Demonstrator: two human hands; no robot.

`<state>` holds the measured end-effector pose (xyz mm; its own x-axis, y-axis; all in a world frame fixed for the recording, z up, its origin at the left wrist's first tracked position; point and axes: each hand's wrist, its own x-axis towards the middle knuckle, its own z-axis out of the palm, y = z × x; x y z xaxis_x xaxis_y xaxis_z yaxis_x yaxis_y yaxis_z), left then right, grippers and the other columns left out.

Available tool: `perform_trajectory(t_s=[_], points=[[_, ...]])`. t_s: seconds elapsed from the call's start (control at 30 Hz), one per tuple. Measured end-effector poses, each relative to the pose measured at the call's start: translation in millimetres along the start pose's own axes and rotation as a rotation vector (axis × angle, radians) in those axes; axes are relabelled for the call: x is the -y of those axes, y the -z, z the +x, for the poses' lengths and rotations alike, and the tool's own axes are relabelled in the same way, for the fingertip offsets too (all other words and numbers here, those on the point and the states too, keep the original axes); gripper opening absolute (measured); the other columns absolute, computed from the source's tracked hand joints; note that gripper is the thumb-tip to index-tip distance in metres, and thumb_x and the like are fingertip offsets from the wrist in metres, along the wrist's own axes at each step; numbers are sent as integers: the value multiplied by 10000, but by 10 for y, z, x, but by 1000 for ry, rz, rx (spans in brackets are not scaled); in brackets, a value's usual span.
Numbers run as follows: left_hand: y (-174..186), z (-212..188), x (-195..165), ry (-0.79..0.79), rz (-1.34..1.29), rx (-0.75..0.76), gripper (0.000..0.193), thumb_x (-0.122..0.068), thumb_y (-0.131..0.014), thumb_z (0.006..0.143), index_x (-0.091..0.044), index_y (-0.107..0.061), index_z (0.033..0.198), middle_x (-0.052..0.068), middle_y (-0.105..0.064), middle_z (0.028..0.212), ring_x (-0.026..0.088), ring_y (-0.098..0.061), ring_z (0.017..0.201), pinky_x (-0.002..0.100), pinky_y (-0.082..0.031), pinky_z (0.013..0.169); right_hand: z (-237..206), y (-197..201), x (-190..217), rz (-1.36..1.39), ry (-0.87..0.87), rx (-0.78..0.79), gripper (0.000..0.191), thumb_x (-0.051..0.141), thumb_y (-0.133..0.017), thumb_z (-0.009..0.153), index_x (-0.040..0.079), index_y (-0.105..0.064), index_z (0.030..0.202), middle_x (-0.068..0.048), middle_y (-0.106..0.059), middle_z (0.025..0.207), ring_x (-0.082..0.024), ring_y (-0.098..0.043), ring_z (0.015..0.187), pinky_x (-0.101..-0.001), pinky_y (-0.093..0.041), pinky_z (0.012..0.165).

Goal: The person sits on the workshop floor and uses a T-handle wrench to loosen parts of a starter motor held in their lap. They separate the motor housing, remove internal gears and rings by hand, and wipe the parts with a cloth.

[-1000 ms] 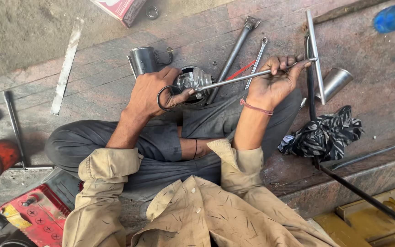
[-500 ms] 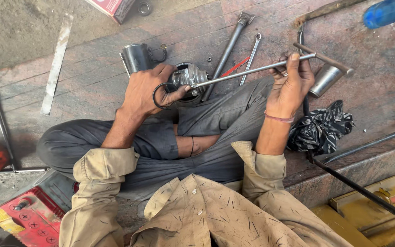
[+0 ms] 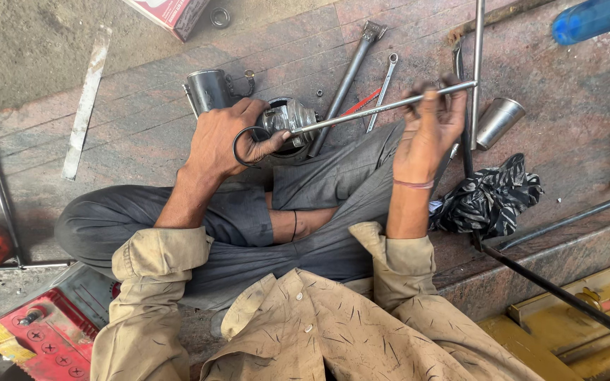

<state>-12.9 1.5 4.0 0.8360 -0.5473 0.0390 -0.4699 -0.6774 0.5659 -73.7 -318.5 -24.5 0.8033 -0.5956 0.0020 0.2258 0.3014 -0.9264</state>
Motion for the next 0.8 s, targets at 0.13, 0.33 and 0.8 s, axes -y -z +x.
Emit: perform_trajectory(t_s=[0.13,0.33,0.8], points=[[3,-2,-6,17,3,22,673,-650,-656,934,-14,-730,1138,134,-723,909,368,-711,714,475,-542,601,-67,-28,-81,6,-33,-103,391,26,-771,966,29,-565,1298,-19,-640,1065,-145,-655,919,-370,-643,735],[10,2,-6,5,20,17,676,-649,-655,934,-13,-728,1150,138,-723,921,376,-708,718,478,-543,607,-87,-60,-37,93,-43,-5,496,43,-749,1014,24,-536,1462,-137,-655,1056,-253,-706,963,-400,-645,829],[16,0,-4,3,11,18,662,-634,-669,930,-13,-730,1151,140,-731,932,374,-713,721,477,-550,611,-90,-31,-161,50,-89,-45,408,-1,-737,1001,17,-553,1364,-27,-606,1010,-123,-636,874,-373,-640,773]])
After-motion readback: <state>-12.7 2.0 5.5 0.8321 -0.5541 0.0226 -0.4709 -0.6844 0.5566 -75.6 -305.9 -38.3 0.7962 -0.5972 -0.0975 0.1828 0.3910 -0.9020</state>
